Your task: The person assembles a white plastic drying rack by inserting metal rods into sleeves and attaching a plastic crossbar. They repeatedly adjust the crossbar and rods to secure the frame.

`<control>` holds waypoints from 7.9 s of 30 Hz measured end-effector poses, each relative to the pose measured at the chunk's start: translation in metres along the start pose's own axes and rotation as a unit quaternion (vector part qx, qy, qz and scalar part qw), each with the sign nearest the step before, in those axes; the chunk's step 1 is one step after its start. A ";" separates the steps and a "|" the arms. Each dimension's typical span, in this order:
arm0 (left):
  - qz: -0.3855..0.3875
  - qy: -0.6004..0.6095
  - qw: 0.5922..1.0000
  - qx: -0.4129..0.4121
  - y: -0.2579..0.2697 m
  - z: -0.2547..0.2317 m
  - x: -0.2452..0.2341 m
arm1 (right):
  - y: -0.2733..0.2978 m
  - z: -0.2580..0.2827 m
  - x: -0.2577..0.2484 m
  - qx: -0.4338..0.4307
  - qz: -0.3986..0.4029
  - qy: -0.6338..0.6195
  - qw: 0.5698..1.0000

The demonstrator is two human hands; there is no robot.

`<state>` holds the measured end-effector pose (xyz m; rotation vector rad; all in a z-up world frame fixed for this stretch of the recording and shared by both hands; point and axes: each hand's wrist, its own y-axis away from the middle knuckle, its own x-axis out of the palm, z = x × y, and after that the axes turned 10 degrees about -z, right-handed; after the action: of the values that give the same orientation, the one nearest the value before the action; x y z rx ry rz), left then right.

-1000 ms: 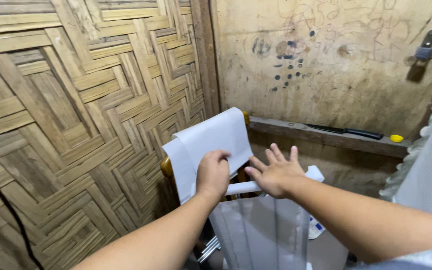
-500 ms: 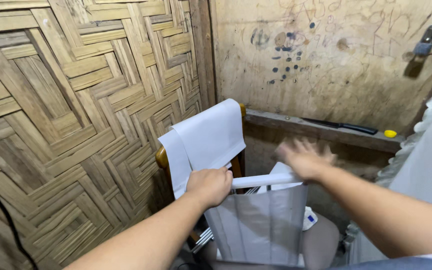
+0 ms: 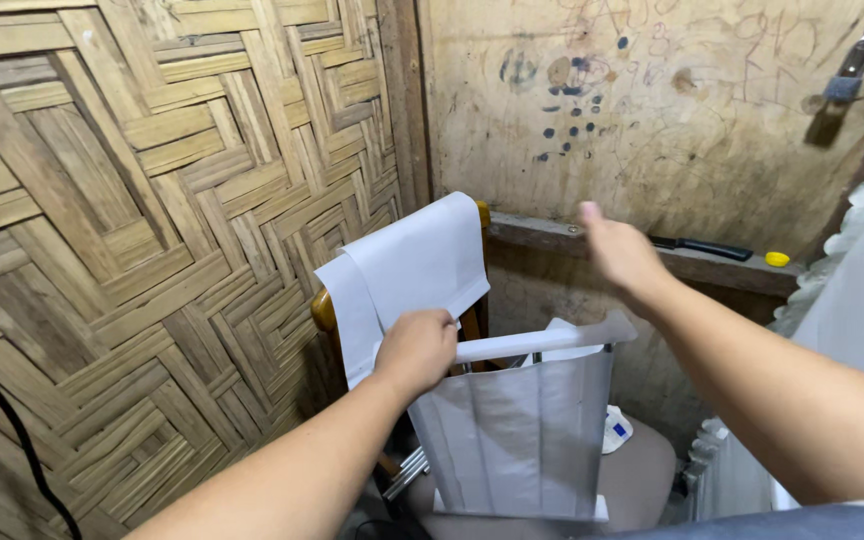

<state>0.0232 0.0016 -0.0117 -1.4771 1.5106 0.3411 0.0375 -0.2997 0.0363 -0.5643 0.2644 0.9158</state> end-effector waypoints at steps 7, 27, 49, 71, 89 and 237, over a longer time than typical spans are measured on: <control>-0.129 -0.097 0.983 -0.086 0.008 0.015 -0.016 | 0.056 0.103 0.054 -0.174 0.083 0.141 0.971; -0.143 0.020 0.975 -0.172 0.035 0.040 -0.004 | 0.061 0.042 0.116 0.066 0.389 -0.092 0.914; -0.004 0.616 0.630 -0.473 0.057 -0.019 0.068 | 0.085 0.040 0.061 -0.001 0.467 0.073 0.881; 0.040 0.524 0.717 -0.457 0.057 -0.024 0.061 | 0.085 0.038 0.050 -0.082 0.463 0.047 0.881; 0.088 0.548 0.705 -0.441 0.044 -0.008 0.071 | 0.083 0.048 0.052 -0.079 0.444 0.097 0.887; -0.035 0.592 0.673 -0.443 0.046 -0.022 0.109 | 0.060 0.040 0.058 0.030 0.496 0.102 0.862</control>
<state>-0.0061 -0.0715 -0.1027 -2.8656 2.4419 -0.0294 0.0227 -0.2097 0.0230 -0.4504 0.8207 1.8417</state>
